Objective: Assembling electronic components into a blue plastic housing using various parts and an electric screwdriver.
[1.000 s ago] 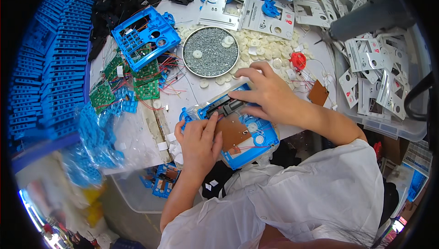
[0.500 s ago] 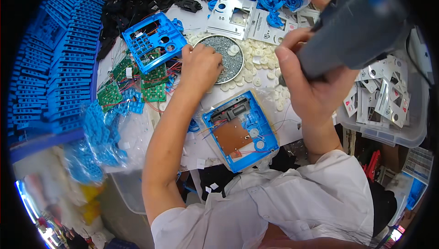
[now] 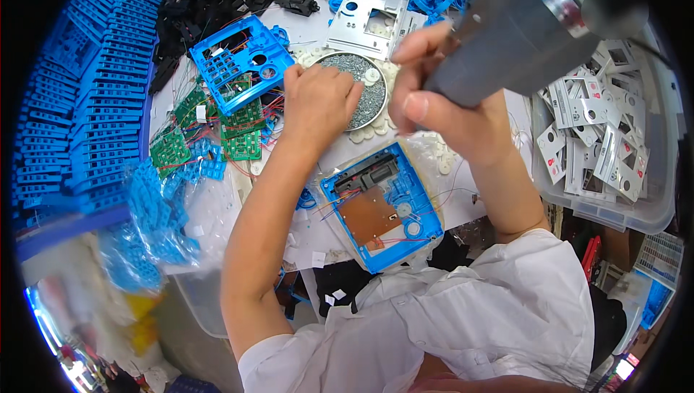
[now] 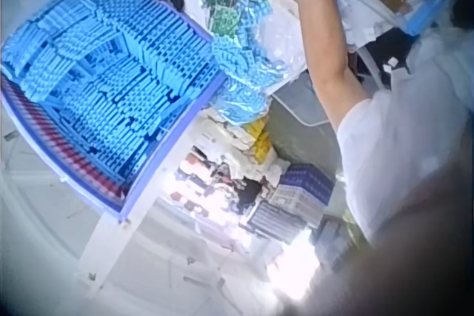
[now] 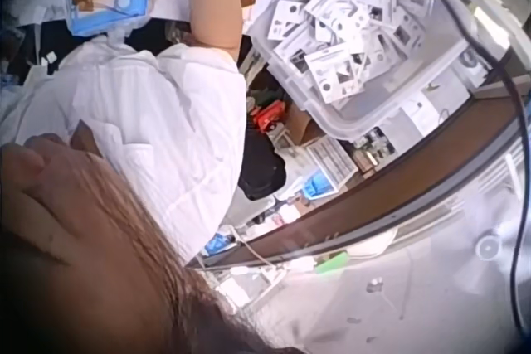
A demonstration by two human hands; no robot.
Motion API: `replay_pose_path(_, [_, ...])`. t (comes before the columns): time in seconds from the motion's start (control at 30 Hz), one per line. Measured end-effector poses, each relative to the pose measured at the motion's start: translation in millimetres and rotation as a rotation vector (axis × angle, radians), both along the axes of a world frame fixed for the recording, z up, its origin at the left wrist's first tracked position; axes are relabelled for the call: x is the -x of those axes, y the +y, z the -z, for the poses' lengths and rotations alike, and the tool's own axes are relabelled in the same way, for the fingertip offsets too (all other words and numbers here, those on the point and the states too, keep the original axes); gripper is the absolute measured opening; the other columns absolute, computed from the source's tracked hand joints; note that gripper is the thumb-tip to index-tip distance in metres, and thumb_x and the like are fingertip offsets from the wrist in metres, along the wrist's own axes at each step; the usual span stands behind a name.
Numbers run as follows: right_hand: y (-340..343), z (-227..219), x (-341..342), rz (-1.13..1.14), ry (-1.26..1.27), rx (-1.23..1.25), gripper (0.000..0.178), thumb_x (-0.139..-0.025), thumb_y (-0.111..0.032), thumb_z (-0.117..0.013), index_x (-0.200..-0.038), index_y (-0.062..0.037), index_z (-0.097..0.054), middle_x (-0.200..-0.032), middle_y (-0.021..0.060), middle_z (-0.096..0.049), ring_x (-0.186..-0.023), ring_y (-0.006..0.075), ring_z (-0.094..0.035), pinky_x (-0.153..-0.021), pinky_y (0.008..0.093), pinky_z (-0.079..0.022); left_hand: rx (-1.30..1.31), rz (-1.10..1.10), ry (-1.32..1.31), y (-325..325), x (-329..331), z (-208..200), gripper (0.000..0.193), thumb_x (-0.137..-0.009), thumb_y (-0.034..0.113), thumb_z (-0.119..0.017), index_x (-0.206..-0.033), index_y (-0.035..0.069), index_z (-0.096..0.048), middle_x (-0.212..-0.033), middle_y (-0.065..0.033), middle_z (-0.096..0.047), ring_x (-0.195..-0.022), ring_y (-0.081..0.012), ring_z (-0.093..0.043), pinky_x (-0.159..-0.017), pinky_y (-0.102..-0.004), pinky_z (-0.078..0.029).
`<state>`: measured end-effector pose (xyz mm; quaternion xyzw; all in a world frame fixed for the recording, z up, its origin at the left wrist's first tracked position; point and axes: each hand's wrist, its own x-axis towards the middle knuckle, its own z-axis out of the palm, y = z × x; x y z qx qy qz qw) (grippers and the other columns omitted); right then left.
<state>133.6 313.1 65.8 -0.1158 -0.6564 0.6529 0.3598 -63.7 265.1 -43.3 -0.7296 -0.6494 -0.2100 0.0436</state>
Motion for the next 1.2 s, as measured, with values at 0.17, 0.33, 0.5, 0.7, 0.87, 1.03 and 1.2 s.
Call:
replay_pose_path(0.17, [-25.2,14.7,-22.4,-0.033,0.144,0.02,0.041,-0.095,-0.019,-0.076,-0.122,-0.01,-0.047,-0.068,0.0018,-0.053,-0.057,0.0134,-0.051,-0.054,0.0321,-0.044,-0.096,0.113,-0.273,-71.2,-38.2,-40.6,0.013,-0.086,0.019,-0.077,-0.086,0.012,-0.065,-0.079,-0.0002,-0.065,-0.081,-0.0218,-0.062,-0.094,-0.0465,-0.035])
replay_pose_path(0.33, [-36.8,10.3,-26.5,-0.18,0.179,0.038,0.035,-0.097,-0.017,-0.075,-0.119,-0.0133,-0.049,-0.069,0.0006,-0.053,-0.061,0.0144,-0.052,-0.056,0.0321,-0.043,-0.029,0.088,-0.474,-109.4,-58.9,-38.9,0.012,-0.083,0.013,-0.079,-0.092,0.012,-0.07,-0.09,0.0016,-0.072,-0.083,-0.0183,-0.065,-0.093,-0.0436,-0.035])
replay_pose_path(0.5, [-42.9,10.8,-24.9,-0.164,0.197,0.1,0.032,-0.097,-0.016,-0.074,-0.117,-0.0131,-0.05,-0.07,0.0013,-0.055,-0.062,0.0145,-0.054,-0.056,0.0317,-0.043,-0.063,0.05,-0.539,-113.1,-65.0,-36.9,0.012,-0.083,0.011,-0.079,-0.092,0.013,-0.072,-0.092,0.0016,-0.074,-0.081,-0.017,-0.065,-0.092,-0.0419,-0.035])
replay_pose_path(0.7, [-40.6,11.9,-24.2,-0.152,0.175,0.087,0.031,-0.096,-0.015,-0.074,-0.115,-0.0131,-0.05,-0.071,0.0024,-0.056,-0.062,0.0149,-0.055,-0.057,0.0326,-0.045,-0.117,0.057,-0.491,-110.1,-63.2,-34.7,0.015,-0.08,0.014,-0.082,-0.09,0.013,-0.072,-0.088,0.0028,-0.071,-0.079,-0.0169,-0.064,-0.092,-0.0441,-0.034])
replay_pose_path(0.87, [-32.5,17.5,-19.0,-0.144,0.16,0.009,0.031,-0.096,-0.012,-0.072,-0.116,-0.0118,-0.047,-0.071,0.0028,-0.055,-0.063,0.0147,-0.054,-0.059,0.0334,-0.047,-0.109,-0.074,-0.394,-107.7,-68.8,-42.9,0.02,-0.078,0.023,-0.085,-0.091,0.014,-0.072,-0.094,0.0045,-0.068,-0.087,-0.017,-0.061,-0.096,-0.0492,-0.031])
replay_pose_path(1.03, [-18.8,47.9,-16.2,-0.065,-0.011,-0.126,0.03,-0.096,-0.005,-0.067,-0.115,-0.0071,-0.044,-0.075,0.0046,-0.055,-0.064,0.0139,-0.053,-0.062,0.0339,-0.048,-0.057,-0.083,-0.281,-117.0,-70.2,-23.0,0.023,-0.078,0.024,-0.084,-0.096,0.014,-0.075,-0.099,0.006,-0.068,-0.095,-0.0169,-0.06,-0.099,-0.0525,-0.03])
replay_pose_path(1.2, [-19.5,55.7,-9.9,-0.076,-0.046,-0.039,0.03,-0.095,-0.002,-0.066,-0.115,-0.0046,-0.045,-0.075,0.0049,-0.055,-0.064,0.0136,-0.053,-0.065,0.0333,-0.049,-0.072,-0.084,-0.297,-117.4,-71.9,-14.7,0.022,-0.078,0.022,-0.084,-0.098,0.014,-0.077,-0.098,0.0063,-0.068,-0.095,-0.0169,-0.06,-0.1,-0.0529,-0.03])
